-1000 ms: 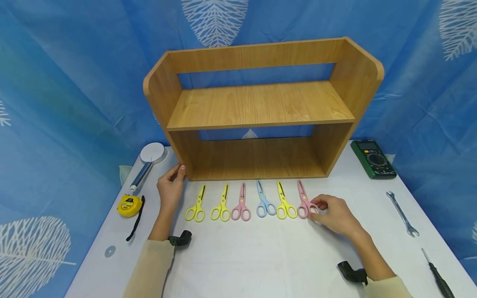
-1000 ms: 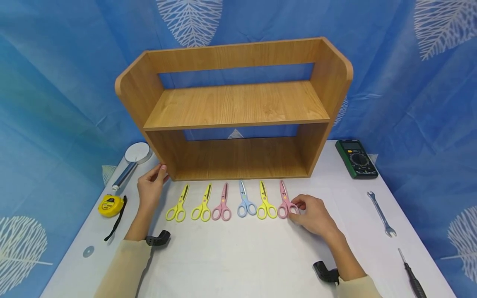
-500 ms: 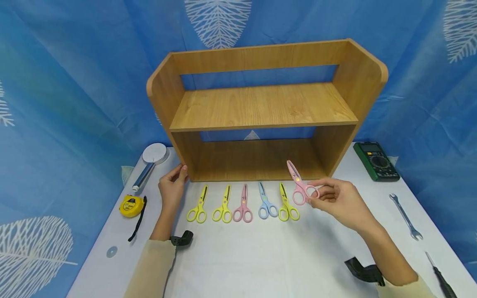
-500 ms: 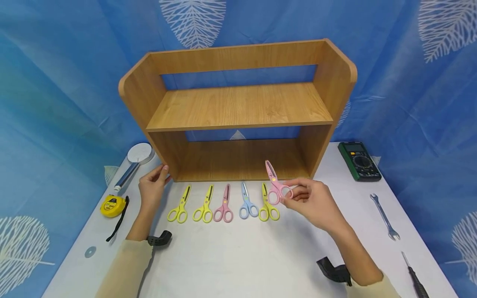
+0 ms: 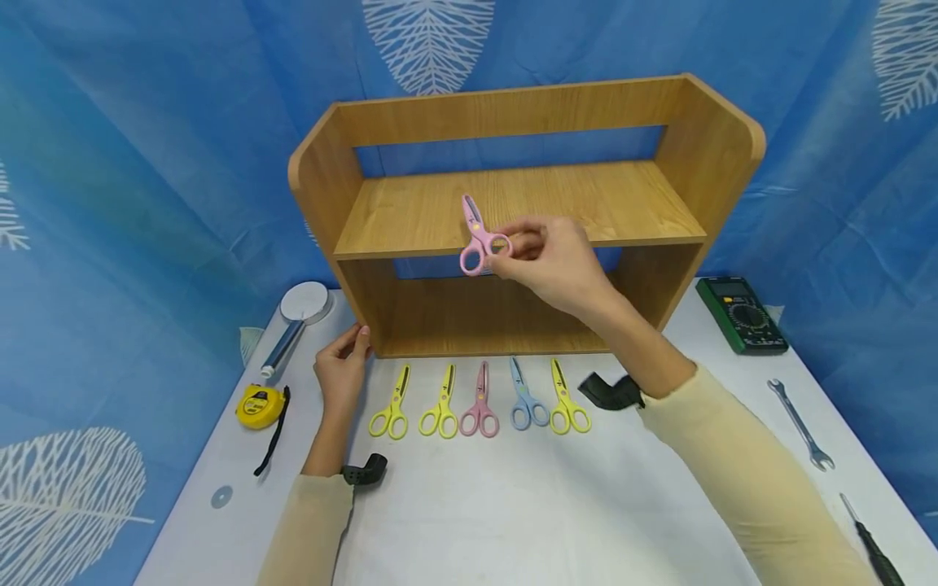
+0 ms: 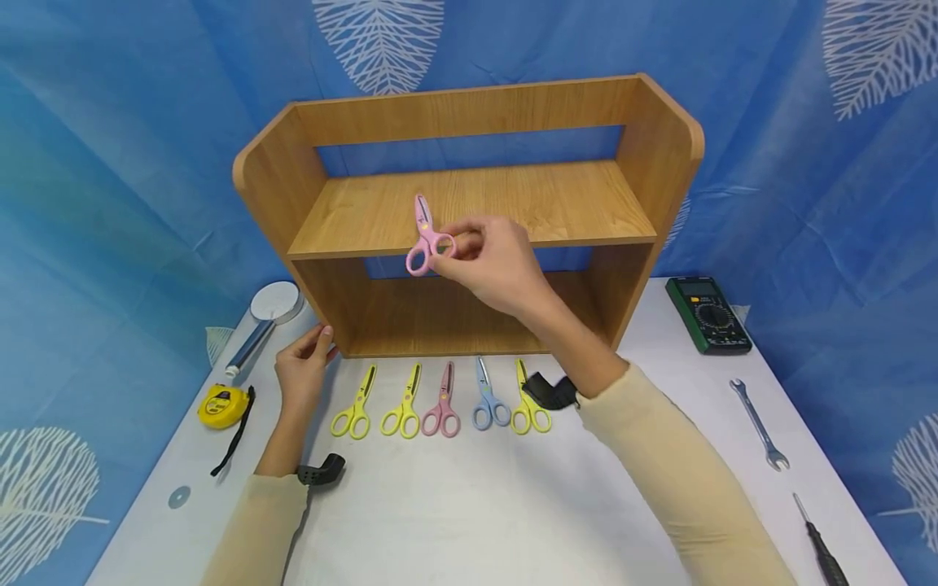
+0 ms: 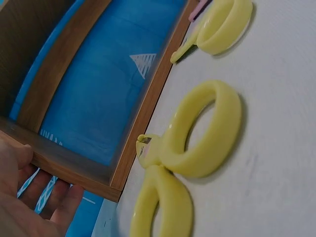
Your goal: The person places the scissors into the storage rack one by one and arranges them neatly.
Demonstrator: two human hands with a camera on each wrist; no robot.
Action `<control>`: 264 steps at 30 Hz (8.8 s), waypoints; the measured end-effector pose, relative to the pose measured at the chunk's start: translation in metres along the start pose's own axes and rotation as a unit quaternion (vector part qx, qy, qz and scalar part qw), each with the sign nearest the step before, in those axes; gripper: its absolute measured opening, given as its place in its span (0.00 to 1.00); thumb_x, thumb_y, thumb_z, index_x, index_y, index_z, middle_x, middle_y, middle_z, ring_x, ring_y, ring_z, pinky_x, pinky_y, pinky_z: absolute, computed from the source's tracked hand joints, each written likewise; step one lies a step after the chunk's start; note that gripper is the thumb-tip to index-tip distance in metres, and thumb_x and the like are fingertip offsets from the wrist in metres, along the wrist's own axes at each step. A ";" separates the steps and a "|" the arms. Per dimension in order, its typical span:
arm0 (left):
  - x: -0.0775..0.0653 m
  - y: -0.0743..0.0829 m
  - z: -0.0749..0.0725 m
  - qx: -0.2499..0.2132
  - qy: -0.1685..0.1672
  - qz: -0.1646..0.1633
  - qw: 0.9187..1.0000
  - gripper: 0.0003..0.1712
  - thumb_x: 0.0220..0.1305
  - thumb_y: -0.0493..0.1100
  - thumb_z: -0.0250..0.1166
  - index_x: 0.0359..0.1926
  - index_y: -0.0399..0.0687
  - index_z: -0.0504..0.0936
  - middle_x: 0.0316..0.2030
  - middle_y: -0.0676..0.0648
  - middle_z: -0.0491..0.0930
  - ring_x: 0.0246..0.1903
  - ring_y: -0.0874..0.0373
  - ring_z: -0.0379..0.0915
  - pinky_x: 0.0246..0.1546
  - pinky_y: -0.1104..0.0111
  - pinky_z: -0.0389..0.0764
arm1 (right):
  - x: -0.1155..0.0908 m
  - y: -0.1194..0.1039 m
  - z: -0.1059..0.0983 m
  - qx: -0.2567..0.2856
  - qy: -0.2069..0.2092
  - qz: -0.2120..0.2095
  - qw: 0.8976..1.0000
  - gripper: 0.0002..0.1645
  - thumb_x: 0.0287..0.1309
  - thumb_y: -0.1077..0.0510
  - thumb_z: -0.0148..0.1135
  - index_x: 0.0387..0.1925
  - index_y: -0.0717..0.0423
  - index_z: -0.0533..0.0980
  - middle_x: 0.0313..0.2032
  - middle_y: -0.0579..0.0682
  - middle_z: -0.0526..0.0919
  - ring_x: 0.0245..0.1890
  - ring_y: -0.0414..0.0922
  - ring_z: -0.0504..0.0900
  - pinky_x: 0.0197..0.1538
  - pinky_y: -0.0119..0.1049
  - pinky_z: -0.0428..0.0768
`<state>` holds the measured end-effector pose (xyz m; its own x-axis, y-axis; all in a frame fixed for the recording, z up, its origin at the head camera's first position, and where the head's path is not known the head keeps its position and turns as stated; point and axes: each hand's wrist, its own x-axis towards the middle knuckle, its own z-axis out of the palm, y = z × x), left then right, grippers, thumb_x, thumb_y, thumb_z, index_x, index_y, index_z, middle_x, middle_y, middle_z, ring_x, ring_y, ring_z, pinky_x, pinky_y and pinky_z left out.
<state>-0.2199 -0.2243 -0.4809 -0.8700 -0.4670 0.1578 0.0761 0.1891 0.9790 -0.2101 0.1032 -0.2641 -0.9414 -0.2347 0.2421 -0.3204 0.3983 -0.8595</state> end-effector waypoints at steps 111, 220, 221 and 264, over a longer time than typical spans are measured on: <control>0.001 -0.007 -0.001 0.003 0.011 0.000 1.000 0.24 0.68 0.54 0.70 0.58 0.45 0.87 0.53 0.40 0.87 0.43 0.65 0.82 0.46 0.71 0.89 | -0.138 0.123 -0.008 -0.100 -0.056 0.124 0.986 0.21 0.56 0.59 0.75 0.51 0.59 0.83 0.31 0.47 0.86 0.31 0.46 0.79 0.31 0.30 0.82; 0.003 -0.004 0.000 0.029 0.009 0.040 0.999 0.19 0.64 0.39 0.74 0.56 0.44 0.88 0.49 0.40 0.89 0.50 0.50 0.85 0.40 0.85 0.83 | -0.131 0.190 0.064 -0.136 -0.075 0.131 0.979 0.27 0.48 0.55 0.83 0.50 0.58 0.84 0.40 0.48 0.80 0.37 0.43 0.71 0.37 0.32 0.71; 0.004 -0.004 0.000 0.032 0.009 0.042 0.999 0.19 0.64 0.39 0.74 0.56 0.45 0.88 0.49 0.40 0.89 0.50 0.50 0.85 0.40 0.85 0.83 | -0.131 0.189 0.065 -0.143 -0.070 0.128 0.979 0.26 0.48 0.55 0.83 0.49 0.57 0.84 0.39 0.48 0.81 0.36 0.43 0.71 0.37 0.32 0.71; 0.005 -0.008 -0.004 0.048 -0.002 0.056 0.997 0.20 0.64 0.43 0.75 0.56 0.45 0.88 0.48 0.40 0.89 0.47 0.58 0.86 0.40 0.86 0.82 | -0.009 0.017 -0.031 0.001 0.070 0.046 0.997 0.26 0.62 0.53 0.74 0.60 0.54 0.80 0.44 0.53 0.90 0.43 0.42 0.85 0.42 0.26 0.84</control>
<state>-0.2233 -0.2314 -0.4872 -0.8611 -0.4346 0.2638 0.1255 0.3210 0.9387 -0.2101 0.1392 -0.2671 -0.9724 -0.0717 0.2220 -0.2317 0.4105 -0.8819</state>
